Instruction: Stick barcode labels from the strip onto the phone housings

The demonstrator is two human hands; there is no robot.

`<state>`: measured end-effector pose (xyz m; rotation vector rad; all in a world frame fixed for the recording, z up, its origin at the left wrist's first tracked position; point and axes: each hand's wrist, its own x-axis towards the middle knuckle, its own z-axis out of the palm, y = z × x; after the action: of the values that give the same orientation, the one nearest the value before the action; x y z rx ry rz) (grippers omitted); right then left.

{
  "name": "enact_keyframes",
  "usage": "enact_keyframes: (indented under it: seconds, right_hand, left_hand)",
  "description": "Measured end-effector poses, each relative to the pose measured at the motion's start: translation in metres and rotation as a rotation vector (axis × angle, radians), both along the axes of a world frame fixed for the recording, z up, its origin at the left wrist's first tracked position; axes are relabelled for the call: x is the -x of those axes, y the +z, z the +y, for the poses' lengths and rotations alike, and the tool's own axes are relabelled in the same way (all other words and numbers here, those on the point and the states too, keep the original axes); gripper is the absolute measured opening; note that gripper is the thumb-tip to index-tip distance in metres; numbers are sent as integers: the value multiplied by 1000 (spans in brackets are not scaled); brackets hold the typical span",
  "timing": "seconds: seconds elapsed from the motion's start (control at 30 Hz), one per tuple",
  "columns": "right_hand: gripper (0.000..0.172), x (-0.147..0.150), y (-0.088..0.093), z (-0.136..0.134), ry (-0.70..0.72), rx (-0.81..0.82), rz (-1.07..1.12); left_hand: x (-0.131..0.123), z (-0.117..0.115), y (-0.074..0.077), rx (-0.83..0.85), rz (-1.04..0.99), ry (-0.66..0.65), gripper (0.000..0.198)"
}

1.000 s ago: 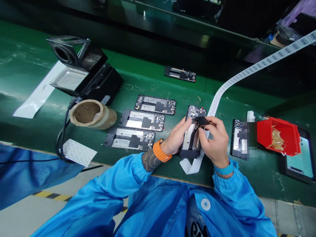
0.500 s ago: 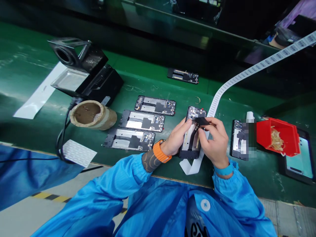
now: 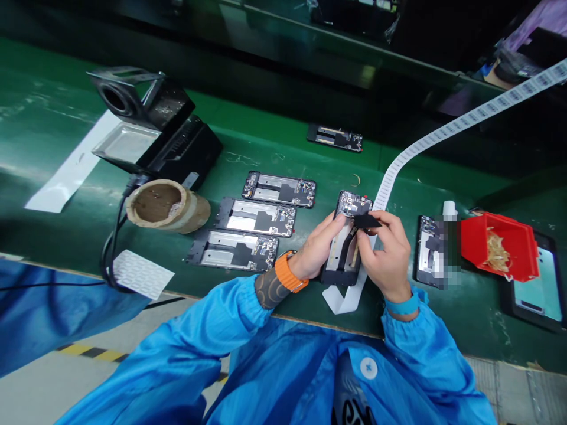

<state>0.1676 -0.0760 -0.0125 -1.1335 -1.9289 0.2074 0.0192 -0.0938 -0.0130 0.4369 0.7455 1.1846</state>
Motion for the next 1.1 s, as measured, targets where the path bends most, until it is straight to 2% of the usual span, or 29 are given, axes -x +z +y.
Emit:
enact_keyframes:
  seconds: [0.33,0.77,1.1]
  right_hand:
    - [10,-1,1,0,15,5,0]
    - [11,0,1,0,15,12,18]
    - [14,0,0,0,17,28,15]
  left_hand:
    - [0,0,0,-22,-31,-12,61]
    - [0,1,-1,-10,-38,0,56]
    - [0,1,0,-22,-42,-6,63]
